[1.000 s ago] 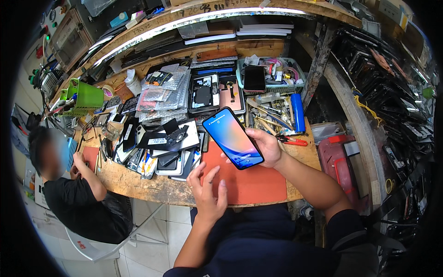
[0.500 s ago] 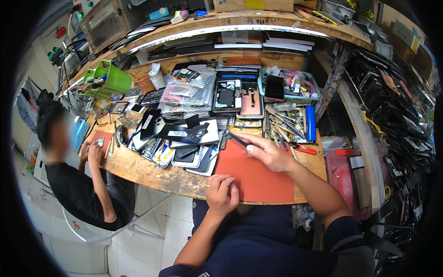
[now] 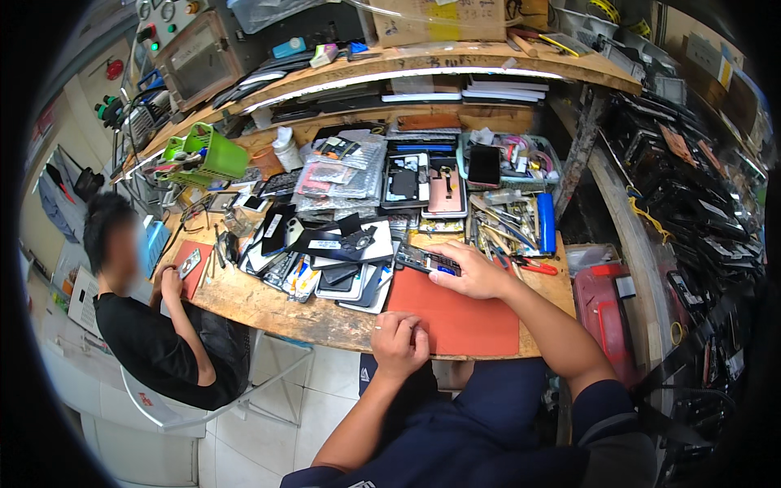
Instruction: The person disassembles a smartphone, removes the battery, and reassembles the device. They then test the phone by turning it on and interacting with the screen. The person also handles multiple other smartphones and phone cases, sorting and stacking them on the workbench.
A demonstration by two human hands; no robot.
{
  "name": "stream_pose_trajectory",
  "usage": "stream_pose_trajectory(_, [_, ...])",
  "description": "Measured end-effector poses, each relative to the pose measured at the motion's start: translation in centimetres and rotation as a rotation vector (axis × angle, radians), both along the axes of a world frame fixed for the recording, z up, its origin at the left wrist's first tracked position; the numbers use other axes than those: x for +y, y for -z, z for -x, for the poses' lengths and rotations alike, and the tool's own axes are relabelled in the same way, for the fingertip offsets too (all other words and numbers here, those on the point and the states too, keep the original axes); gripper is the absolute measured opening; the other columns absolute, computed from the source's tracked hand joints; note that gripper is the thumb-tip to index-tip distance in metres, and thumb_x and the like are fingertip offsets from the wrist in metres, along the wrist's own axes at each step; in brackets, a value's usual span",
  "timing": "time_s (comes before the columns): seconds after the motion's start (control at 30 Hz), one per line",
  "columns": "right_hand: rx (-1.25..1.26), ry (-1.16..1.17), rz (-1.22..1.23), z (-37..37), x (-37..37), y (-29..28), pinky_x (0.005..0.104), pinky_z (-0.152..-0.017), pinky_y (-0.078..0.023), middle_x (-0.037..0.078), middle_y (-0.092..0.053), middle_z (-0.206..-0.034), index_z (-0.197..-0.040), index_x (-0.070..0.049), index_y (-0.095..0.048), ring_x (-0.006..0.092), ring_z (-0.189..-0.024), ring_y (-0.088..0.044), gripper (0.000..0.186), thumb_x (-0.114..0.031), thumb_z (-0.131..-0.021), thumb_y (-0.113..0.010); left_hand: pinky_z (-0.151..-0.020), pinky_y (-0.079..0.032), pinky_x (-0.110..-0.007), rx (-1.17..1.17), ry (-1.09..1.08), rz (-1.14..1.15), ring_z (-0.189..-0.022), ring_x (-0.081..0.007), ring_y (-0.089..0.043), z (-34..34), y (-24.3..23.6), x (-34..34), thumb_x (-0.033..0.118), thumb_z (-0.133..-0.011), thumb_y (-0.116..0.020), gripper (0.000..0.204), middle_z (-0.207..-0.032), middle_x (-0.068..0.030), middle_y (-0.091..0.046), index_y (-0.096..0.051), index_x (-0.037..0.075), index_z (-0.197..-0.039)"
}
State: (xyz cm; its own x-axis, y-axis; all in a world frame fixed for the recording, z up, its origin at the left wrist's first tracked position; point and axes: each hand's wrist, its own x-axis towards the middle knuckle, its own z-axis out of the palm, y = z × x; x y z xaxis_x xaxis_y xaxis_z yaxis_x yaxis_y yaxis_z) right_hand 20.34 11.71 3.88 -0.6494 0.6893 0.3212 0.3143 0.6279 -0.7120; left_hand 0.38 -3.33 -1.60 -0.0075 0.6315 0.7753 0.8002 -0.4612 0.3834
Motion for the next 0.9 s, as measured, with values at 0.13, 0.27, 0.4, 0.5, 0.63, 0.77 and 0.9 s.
stream_pose_trajectory(0.13, [0.003,0.009,-0.024,0.0,-0.9,-1.8,0.0472,-0.112,-0.05,0.024,-0.064,-0.136,-0.147,-0.007,-0.061,0.041,-0.128,-0.063,0.07,-0.04,-0.089,-0.081,-0.076,-0.054,-0.042,0.024,0.015,0.043,-0.087,-0.0301,-0.068,0.1,-0.6,0.3,0.005,-0.075,-0.072,0.017,-0.095,-0.0085,-0.07,-0.072,0.007,-0.092])
stream_pose_trajectory(0.27, [-0.15,0.072,-0.142,-0.4,-1.3,-2.2,0.0489,-0.103,-0.053,0.018,-0.065,-0.123,-0.145,-0.008,-0.061,0.0388,-0.115,-0.067,0.08,-0.039,-0.075,-0.085,-0.077,-0.053,-0.039,0.05,0.047,0.106,-0.087,-0.0284,-0.068,0.5,-0.6,-0.1,0.005,-0.074,-0.072,0.018,-0.096,-0.0073,-0.071,-0.075,0.008,-0.091])
stream_pose_trajectory(0.4, [-0.349,0.174,-0.22,-0.5,-3.0,-3.1,0.0469,-0.09,-0.054,0.016,-0.064,-0.116,-0.141,-0.008,-0.062,0.0351,-0.102,-0.068,0.08,-0.042,-0.072,-0.085,-0.074,-0.052,-0.038,0.059,0.119,0.162,-0.085,-0.0263,-0.067,0.7,-1.2,-0.9,0.006,-0.071,-0.073,0.024,-0.096,-0.0054,-0.071,-0.077,0.008,-0.094])
stream_pose_trajectory(0.5, [-0.424,0.215,-0.259,-0.6,-3.6,-3.3,0.0447,-0.081,-0.051,0.016,-0.061,-0.112,-0.139,-0.005,-0.062,0.0314,-0.095,-0.066,0.083,-0.045,-0.07,-0.086,-0.074,-0.052,-0.036,0.052,0.192,0.219,-0.084,-0.0252,-0.068,0.8,-1.9,-0.4,0.007,-0.071,-0.073,0.024,-0.095,-0.0049,-0.071,-0.078,0.008,-0.094])
stream_pose_trajectory(0.63, [-0.526,0.187,-0.209,-0.1,-3.5,-2.6,0.0441,-0.077,-0.05,0.018,-0.06,-0.108,-0.141,-0.001,-0.06,0.0304,-0.088,-0.065,0.089,-0.048,-0.069,-0.086,-0.073,-0.053,-0.035,0.045,0.237,0.279,-0.083,-0.0239,-0.068,1.2,-1.7,-0.6,0.006,-0.07,-0.074,0.025,-0.095,-0.004,-0.071,-0.078,0.008,-0.094])
stream_pose_trajectory(0.77, [-0.592,0.168,-0.17,0.2,-3.3,-2.3,0.0444,-0.075,-0.05,0.018,-0.062,-0.104,-0.145,-0.001,-0.059,0.0297,-0.079,-0.067,0.093,-0.052,-0.073,-0.086,-0.073,-0.054,-0.035,0.022,0.257,0.294,-0.083,-0.0245,-0.068,1.4,-2.1,-0.3,0.005,-0.069,-0.075,0.025,-0.095,-0.0047,-0.071,-0.078,0.007,-0.093])
stream_pose_trajectory(0.9, [-0.489,0.145,-0.187,-0.2,-2.4,-1.5,0.0462,-0.077,-0.052,0.015,-0.066,-0.095,-0.141,-0.004,-0.063,0.0323,-0.078,-0.069,0.08,-0.052,-0.081,-0.082,-0.073,-0.055,-0.036,-0.022,0.243,0.31,-0.083,-0.0259,-0.068,1.4,-2.0,-0.1,0.003,-0.069,-0.074,0.025,-0.095,-0.0066,-0.071,-0.078,0.006,-0.093])
